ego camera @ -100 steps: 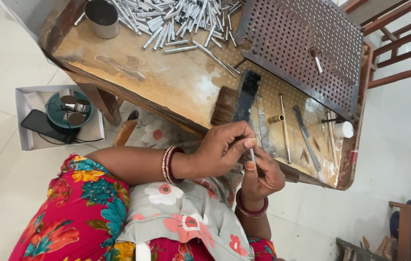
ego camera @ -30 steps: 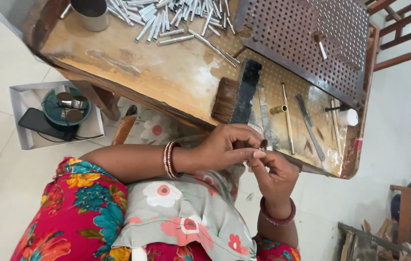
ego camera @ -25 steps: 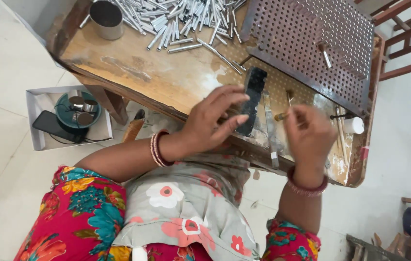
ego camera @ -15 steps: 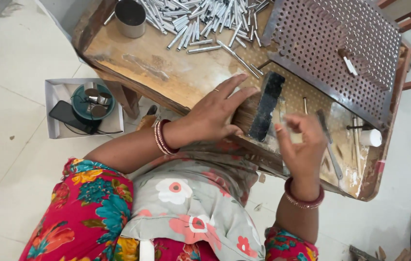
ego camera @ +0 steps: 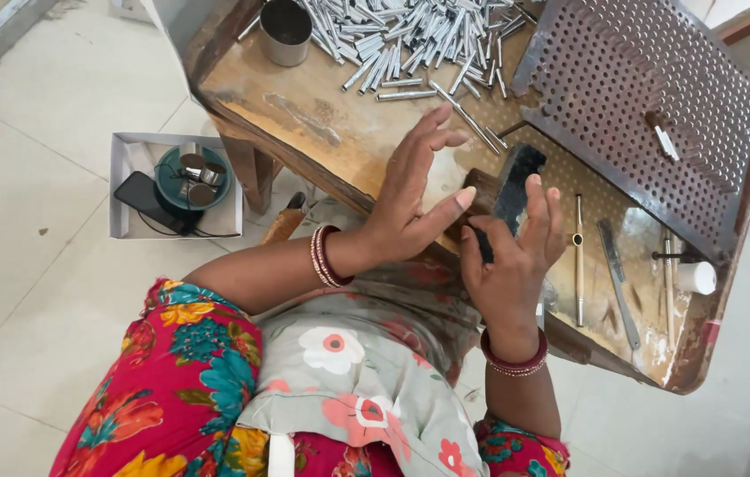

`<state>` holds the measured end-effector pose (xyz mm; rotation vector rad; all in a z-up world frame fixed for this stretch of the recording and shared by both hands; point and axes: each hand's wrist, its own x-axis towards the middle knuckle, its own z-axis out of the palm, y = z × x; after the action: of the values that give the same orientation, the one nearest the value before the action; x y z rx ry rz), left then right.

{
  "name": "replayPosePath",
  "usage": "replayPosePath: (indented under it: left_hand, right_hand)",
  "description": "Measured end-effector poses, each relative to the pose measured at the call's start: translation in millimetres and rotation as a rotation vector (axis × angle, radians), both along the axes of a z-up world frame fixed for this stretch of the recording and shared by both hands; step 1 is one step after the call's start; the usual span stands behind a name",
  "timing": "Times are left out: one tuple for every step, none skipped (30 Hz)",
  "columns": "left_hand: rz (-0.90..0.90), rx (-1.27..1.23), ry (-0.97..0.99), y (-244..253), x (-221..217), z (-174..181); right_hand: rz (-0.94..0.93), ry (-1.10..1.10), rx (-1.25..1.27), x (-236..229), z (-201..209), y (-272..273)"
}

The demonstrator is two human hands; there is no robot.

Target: The person repeatedly picks up small metal pins from a pile on a wooden table, files the ends using a metal file, and places the finished pins onto a perforated metal tray. The person handles the pins one at a time, rotating them to file different sides.

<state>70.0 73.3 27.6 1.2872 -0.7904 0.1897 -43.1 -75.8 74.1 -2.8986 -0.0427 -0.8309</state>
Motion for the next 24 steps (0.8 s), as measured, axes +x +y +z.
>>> replayPosePath:
  left_hand:
    - [0.003, -0.001, 0.001, -0.6, 2.1, -3.7]
    - [0.054, 0.105, -0.031, -1.2, 4.4, -7.6]
    - [0.103, 0.211, -0.062, -1.8, 7.1, -11.4]
    - [0.105, 0.209, -0.06, -0.9, 7.0, -6.7]
    - [0.096, 0.33, -0.11, 0.0, 5.6, -2.5]
    - [0.084, 0.45, -0.16, 1.0, 3.9, 1.5]
    - [0.085, 0.448, -0.158, -1.0, 4.3, 2.0]
    - [0.06, 0.528, -0.197, -3.0, 4.5, 2.5]
    - [0.036, 0.608, -0.237, -4.8, 4.8, 3.3]
    - [0.037, 0.606, -0.236, -6.1, 5.6, 3.4]
    - [0.032, 0.627, -0.241, -7.3, 5.5, 2.9]
    - [0.027, 0.648, -0.246, -8.3, 5.2, 2.2]
    - [0.03, 0.646, -0.242, -9.1, 5.2, 0.5]
    - [0.035, 0.651, -0.252, -10.1, 5.1, -1.1]
    - [0.036, 0.659, -0.263, -10.9, 4.9, -2.5]
    - [0.036, 0.659, -0.26, -10.9, 3.9, -3.6]
    - [0.045, 0.657, -0.264, -11.3, 3.4, -4.3]
    - [0.054, 0.656, -0.267, -12.0, 2.9, -4.6]
    - [0.051, 0.654, -0.271, -12.2, 2.5, -4.2]
    - [0.042, 0.671, -0.258, -12.6, 2.3, -3.4]
    - [0.034, 0.685, -0.246, -13.8, 2.7, -2.0]
    - [0.032, 0.682, -0.252, -11.2, 2.6, 1.2]
    - [0.035, 0.694, -0.243, -8.9, 2.1, 4.3]
    - [0.037, 0.706, -0.233, -6.7, 1.5, 7.3]
  right_hand:
    - [0.003, 0.001, -0.001, 1.2, 0.0, 0.7]
    - [-0.016, 0.03, -0.047, 2.6, -0.3, 1.5]
    - [-0.035, 0.059, -0.093, 4.2, -0.4, 2.3]
    - [-0.033, 0.06, -0.095, 4.6, -4.1, 1.8]
    - [-0.046, 0.095, -0.118, 3.5, -8.1, 1.4]
    - [-0.059, 0.131, -0.14, 2.1, -12.3, 1.1]
    - [-0.058, 0.132, -0.143, 2.3, -17.3, 0.5]
    - [-0.069, 0.121, -0.146, 2.3, -22.3, 0.0]
    - [-0.08, 0.109, -0.15, 2.4, -27.1, -0.4]
    - [-0.079, 0.11, -0.152, 2.5, -32.2, -2.1]
    - [-0.087, 0.086, -0.133, 2.0, -37.6, -3.9]
    - [-0.095, 0.062, -0.114, 1.3, -43.2, -5.5]
    - [-0.091, 0.064, -0.116, 1.0, -44.3, -6.0]
    - [-0.094, 0.047, -0.115, 0.8, -45.3, -6.7]
    - [-0.101, 0.029, -0.112, 0.0, -46.4, -6.8]
    - [-0.099, 0.032, -0.112, -0.5, -45.6, -6.3]
    - [-0.107, 0.029, -0.134, -0.7, -44.7, -5.8]
    - [-0.115, 0.025, -0.157, -1.0, -43.3, -5.7]
    - [-0.119, 0.022, -0.158, -1.8, -41.8, -6.3]
    - [-0.129, -0.006, -0.162, -2.5, -39.9, -7.1]
    - [-0.138, -0.035, -0.169, -2.6, -37.3, -8.5]
    - [-0.142, -0.04, -0.172, -7.0, -34.8, -12.2]
    - [-0.149, -0.15, -0.098, -11.7, -32.1, -16.2]
    - [-0.155, -0.26, -0.025, -16.5, -29.5, -20.3]
